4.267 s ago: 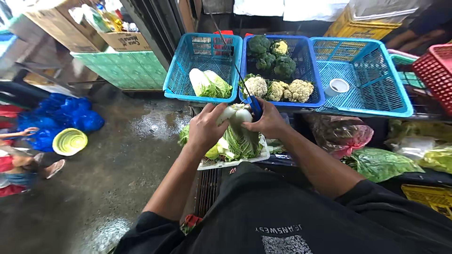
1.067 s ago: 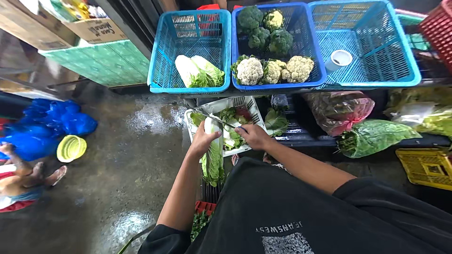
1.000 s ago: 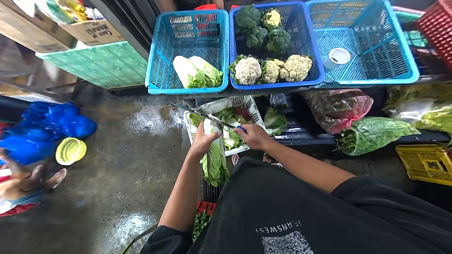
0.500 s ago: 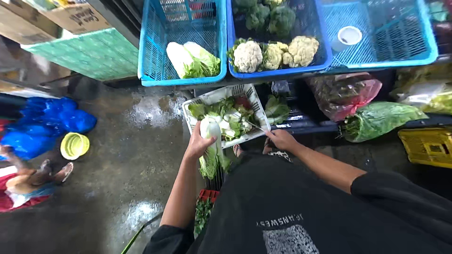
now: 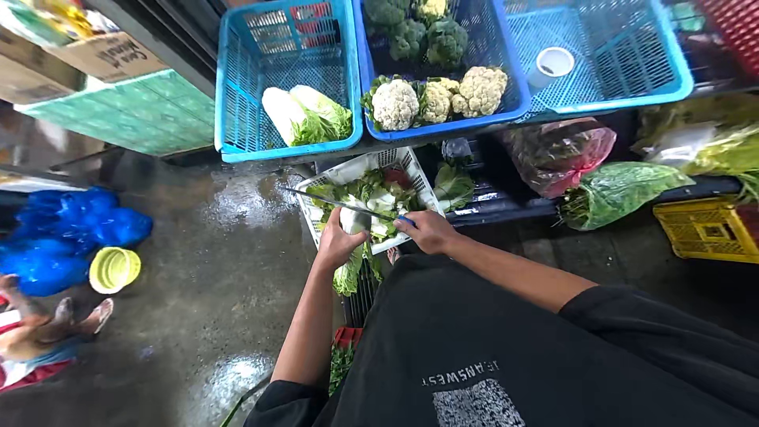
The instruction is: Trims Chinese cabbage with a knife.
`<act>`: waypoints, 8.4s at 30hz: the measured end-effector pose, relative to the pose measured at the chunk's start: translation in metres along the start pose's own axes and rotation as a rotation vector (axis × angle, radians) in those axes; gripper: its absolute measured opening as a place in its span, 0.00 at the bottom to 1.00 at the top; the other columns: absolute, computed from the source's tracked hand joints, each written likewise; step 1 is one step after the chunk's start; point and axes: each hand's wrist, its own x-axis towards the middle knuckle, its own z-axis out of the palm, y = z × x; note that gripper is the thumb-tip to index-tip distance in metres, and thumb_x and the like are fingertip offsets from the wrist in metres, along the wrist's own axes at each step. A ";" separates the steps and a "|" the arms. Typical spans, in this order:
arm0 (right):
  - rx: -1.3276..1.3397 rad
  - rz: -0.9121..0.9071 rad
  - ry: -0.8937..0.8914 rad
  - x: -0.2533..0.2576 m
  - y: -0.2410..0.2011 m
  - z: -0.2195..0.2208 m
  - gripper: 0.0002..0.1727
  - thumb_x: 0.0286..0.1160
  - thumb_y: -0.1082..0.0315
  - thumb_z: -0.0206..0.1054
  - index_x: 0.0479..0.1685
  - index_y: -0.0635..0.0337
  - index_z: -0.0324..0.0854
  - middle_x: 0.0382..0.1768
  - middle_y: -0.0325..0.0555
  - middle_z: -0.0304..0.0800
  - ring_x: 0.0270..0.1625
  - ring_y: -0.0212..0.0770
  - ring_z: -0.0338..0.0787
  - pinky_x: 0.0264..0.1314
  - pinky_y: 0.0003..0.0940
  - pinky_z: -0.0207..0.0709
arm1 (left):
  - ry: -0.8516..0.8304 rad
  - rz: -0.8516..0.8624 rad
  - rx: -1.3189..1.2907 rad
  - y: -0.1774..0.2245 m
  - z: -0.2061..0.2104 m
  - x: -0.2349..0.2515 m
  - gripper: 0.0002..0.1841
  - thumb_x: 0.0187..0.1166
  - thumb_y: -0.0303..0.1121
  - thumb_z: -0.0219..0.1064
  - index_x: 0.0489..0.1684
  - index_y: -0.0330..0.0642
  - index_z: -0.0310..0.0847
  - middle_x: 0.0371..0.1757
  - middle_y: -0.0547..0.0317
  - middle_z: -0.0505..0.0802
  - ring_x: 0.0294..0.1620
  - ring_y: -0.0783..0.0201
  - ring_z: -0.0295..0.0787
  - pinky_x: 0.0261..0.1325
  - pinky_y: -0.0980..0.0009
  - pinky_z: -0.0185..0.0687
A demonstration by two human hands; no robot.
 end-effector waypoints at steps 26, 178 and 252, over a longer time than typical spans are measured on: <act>-0.137 0.275 -0.051 -0.020 0.094 0.022 0.46 0.84 0.26 0.35 0.41 0.59 0.86 0.40 0.59 0.90 0.51 0.62 0.91 0.54 0.69 0.79 | 0.211 0.002 0.177 0.005 0.007 -0.015 0.44 0.50 0.44 0.86 0.75 0.52 0.72 0.54 0.52 0.92 0.54 0.55 0.91 0.57 0.46 0.88; 0.235 -0.068 0.088 -0.008 -0.015 -0.044 0.12 0.74 0.54 0.76 0.37 0.53 0.89 0.25 0.39 0.86 0.28 0.36 0.85 0.34 0.43 0.82 | -0.094 0.075 0.369 0.036 -0.015 -0.040 0.39 0.59 0.49 0.84 0.75 0.55 0.74 0.53 0.57 0.94 0.54 0.62 0.93 0.60 0.51 0.89; 0.627 1.475 0.308 -0.433 0.346 -0.036 0.17 0.87 0.57 0.66 0.49 0.67 0.85 0.22 0.45 0.79 0.20 0.37 0.75 0.27 0.38 0.74 | -0.342 -0.290 1.105 -0.015 0.450 0.278 0.68 0.48 0.55 0.89 0.90 0.30 0.47 0.82 0.24 0.68 0.82 0.26 0.66 0.74 0.29 0.67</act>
